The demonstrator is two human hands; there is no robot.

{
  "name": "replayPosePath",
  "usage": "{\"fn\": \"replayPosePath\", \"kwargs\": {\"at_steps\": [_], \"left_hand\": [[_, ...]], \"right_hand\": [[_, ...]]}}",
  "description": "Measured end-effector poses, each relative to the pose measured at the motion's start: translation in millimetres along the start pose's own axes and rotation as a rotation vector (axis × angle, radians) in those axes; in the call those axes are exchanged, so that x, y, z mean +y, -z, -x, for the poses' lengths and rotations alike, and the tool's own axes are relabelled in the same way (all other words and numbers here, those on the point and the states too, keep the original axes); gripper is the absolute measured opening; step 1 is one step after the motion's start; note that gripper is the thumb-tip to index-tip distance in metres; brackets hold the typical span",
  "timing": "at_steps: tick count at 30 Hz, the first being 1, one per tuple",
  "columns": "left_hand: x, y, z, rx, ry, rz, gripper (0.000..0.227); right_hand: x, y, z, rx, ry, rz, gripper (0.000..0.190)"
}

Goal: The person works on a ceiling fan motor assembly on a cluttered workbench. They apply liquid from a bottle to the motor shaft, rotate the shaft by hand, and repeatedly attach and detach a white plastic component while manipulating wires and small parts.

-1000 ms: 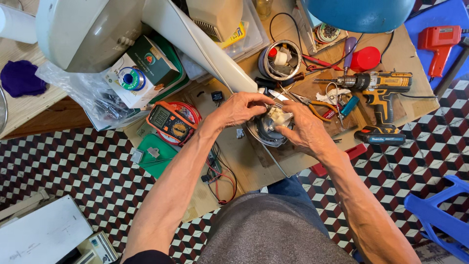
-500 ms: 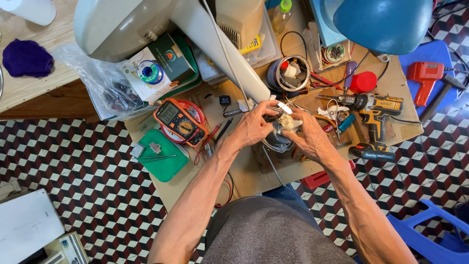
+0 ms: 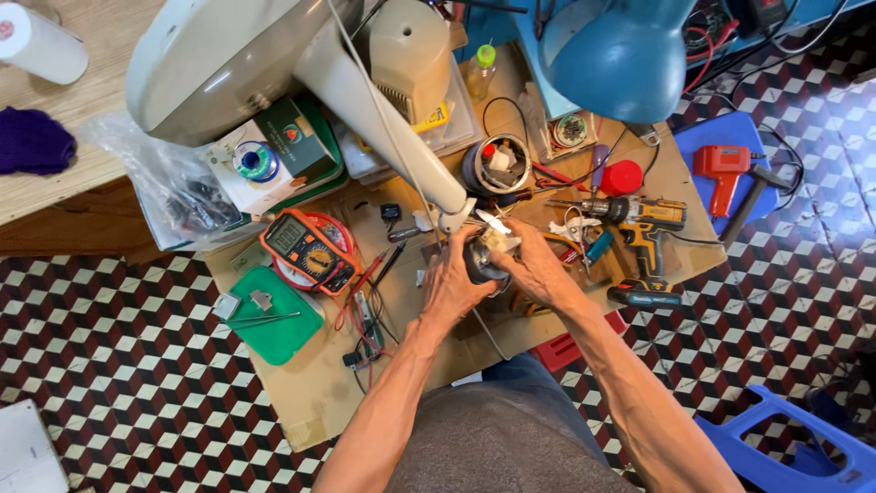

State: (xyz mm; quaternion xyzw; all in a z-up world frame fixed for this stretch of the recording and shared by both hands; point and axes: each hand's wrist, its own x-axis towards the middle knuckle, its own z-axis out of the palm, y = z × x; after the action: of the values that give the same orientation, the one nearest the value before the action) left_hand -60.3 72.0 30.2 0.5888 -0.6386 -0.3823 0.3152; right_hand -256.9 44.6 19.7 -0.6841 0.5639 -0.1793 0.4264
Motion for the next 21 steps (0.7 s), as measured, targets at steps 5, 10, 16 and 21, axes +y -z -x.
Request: {"fn": "replayPosePath", "kwargs": {"at_steps": [5, 10, 16, 21], "left_hand": [[8, -21, 7, 0.103, 0.044, -0.099, 0.094], [6, -28, 12, 0.164, 0.052, -0.178, 0.086], [9, -21, 17, 0.146, 0.053, -0.238, 0.086], [23, -17, 15, 0.118, 0.033, -0.259, 0.093]], "right_hand": [[2, 5, -6, -0.038, 0.056, 0.032, 0.070], [-12, 6, 4, -0.003, 0.137, 0.062, 0.071], [-23, 9, 15, 0.017, 0.168, 0.043, 0.072], [-29, 17, 19, -0.035, 0.067, -0.011, 0.071]]}}
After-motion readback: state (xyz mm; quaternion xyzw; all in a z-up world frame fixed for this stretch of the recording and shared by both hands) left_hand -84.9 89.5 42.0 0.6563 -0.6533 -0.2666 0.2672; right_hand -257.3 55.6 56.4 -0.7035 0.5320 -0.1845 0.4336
